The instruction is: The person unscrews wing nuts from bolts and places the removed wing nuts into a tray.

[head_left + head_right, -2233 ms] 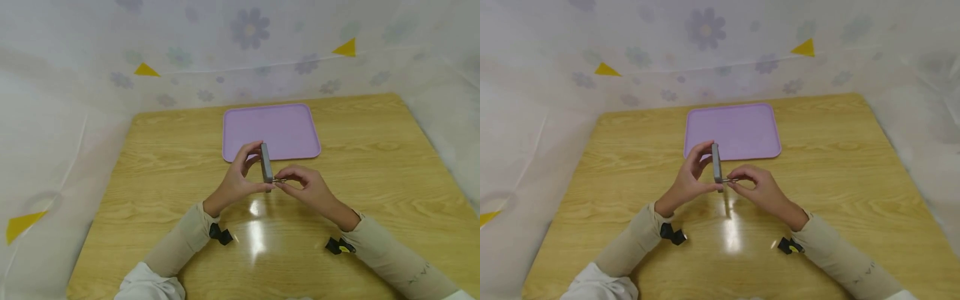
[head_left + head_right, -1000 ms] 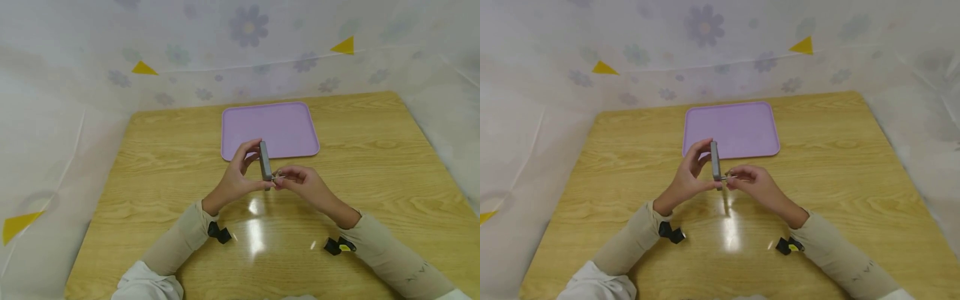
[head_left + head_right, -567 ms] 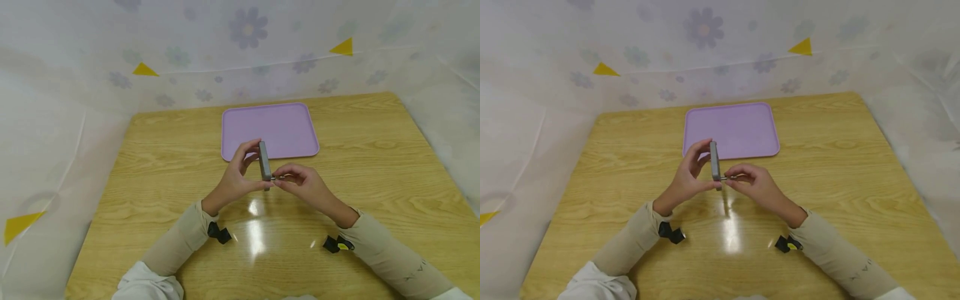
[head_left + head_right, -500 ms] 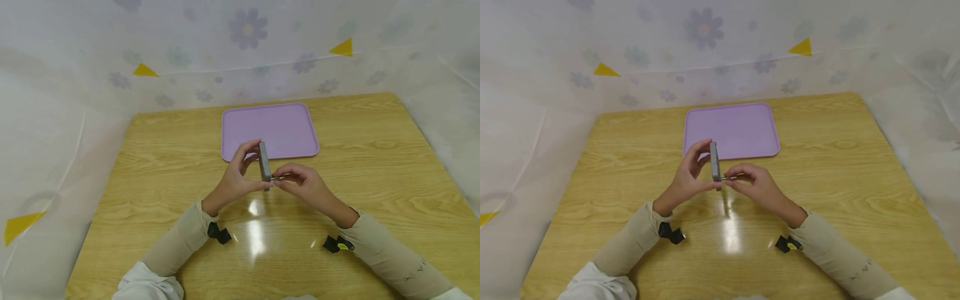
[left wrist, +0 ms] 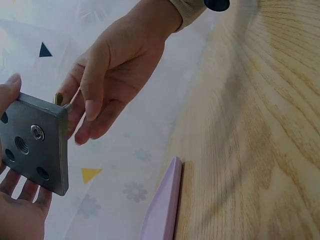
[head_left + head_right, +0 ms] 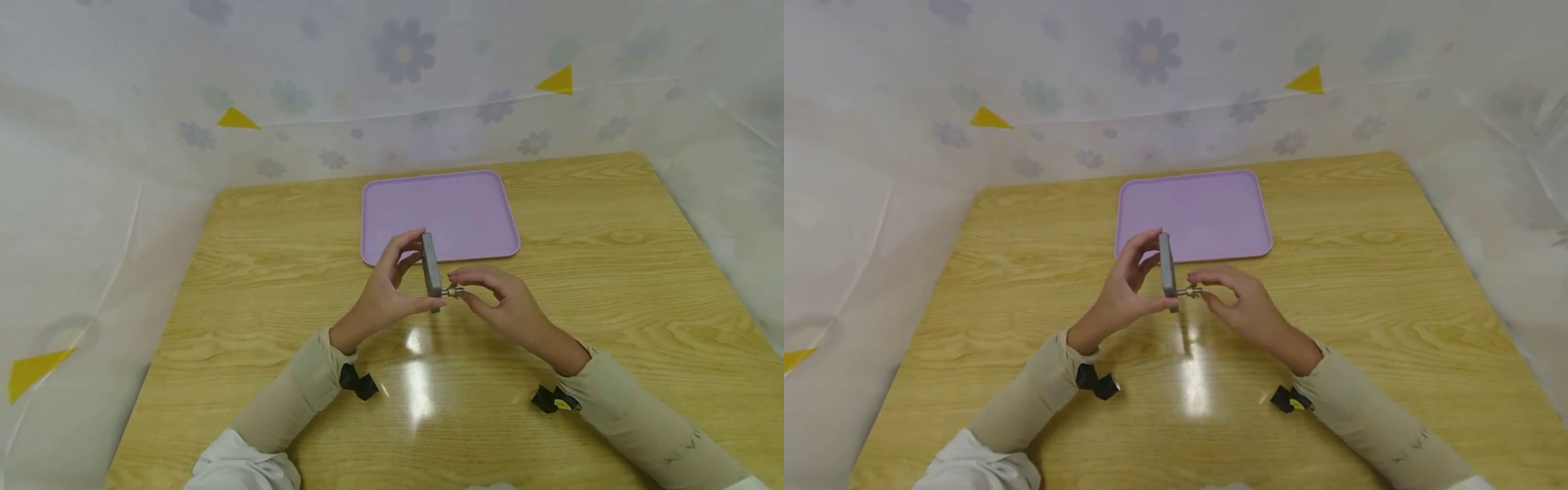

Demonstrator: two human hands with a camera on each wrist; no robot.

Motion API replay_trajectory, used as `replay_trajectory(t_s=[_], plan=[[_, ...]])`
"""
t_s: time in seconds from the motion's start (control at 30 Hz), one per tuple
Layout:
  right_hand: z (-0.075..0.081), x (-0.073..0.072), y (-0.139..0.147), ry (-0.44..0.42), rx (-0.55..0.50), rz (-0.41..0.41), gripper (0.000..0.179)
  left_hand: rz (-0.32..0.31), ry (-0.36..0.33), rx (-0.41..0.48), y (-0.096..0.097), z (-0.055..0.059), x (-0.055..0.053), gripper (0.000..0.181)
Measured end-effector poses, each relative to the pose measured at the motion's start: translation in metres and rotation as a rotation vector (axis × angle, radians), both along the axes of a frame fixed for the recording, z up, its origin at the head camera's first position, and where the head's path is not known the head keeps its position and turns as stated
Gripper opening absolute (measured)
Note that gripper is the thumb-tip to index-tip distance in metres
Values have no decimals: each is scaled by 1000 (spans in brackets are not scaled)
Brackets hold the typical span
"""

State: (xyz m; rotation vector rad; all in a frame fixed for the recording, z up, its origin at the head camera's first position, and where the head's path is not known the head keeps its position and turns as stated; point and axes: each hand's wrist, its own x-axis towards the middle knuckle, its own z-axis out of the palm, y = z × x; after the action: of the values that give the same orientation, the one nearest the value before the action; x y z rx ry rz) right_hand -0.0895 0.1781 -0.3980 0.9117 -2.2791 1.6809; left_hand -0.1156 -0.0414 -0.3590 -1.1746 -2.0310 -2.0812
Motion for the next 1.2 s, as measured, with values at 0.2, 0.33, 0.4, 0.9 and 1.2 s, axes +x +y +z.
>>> replay_trajectory(t_s=[0.2, 0.33, 0.4, 0.9, 1.2], plan=[[2, 0, 5, -311, -138, -39, 18, 6, 7, 9, -1, -1, 0, 95], [3, 0, 5, -453, -200, -16, 30, 7, 16, 14, 0, -1, 0, 96], [3, 0, 5, -465, -207, 5, 34, 7, 23, 18, 0, 0, 0, 96], [8, 2, -1, -519, -209, 59, 37, -7, 17, 8, 2, 1, 1, 95], [8, 4, -3, -533, -178, 56, 20, -7, 4, 3, 1, 1, 2, 95]])
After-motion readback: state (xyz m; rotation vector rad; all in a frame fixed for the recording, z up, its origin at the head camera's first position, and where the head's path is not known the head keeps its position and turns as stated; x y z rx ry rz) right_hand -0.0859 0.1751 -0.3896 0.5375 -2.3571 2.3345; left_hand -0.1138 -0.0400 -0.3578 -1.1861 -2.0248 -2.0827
